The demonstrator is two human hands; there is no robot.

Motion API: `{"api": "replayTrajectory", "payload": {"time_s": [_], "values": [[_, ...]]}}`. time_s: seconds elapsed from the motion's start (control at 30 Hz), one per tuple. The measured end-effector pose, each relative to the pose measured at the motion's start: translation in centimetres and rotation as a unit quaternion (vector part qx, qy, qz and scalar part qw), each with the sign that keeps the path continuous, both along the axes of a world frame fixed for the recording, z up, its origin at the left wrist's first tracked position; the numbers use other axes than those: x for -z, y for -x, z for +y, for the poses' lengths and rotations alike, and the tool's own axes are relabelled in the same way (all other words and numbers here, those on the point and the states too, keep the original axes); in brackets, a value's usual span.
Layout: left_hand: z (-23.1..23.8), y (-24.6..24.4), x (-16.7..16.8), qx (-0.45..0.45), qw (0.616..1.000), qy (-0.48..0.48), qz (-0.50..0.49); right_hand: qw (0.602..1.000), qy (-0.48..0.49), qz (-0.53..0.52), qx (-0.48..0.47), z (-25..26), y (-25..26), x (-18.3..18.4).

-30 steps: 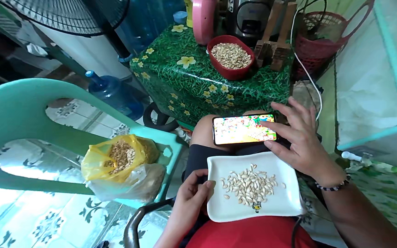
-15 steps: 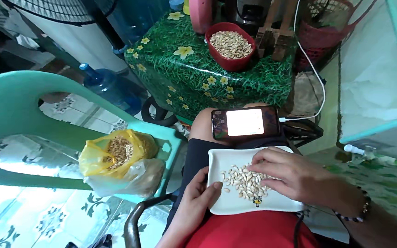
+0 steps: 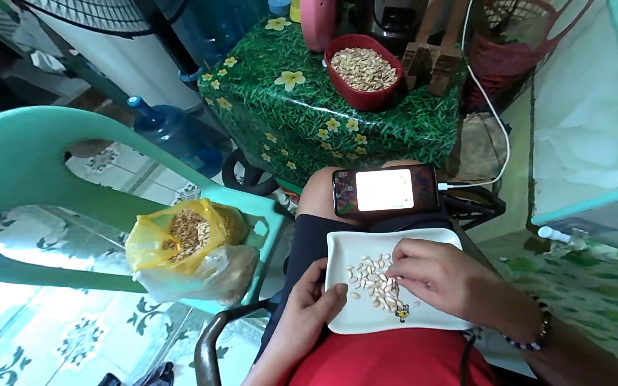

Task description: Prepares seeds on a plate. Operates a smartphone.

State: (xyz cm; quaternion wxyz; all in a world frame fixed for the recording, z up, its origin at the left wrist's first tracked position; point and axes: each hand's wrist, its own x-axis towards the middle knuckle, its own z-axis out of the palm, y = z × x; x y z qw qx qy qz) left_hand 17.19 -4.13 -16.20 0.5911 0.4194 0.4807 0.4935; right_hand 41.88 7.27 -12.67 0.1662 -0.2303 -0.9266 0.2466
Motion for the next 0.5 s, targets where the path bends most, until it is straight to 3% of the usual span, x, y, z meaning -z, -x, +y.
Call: {"api": "replayTrajectory", "payload": {"time_s": [0.27,0.5], "values": [[0.0,0.1,-0.1,-0.002,1.0,0.005,0.009,0.995,-0.029,0.092,-0.015,-0.3,1.1,-0.3],[0.0,0.2,-0.1,0.004,1.0,0.004,-0.001,0.995,-0.042,-0.085,0.031,0.1,-1.7,-2.7]]}}
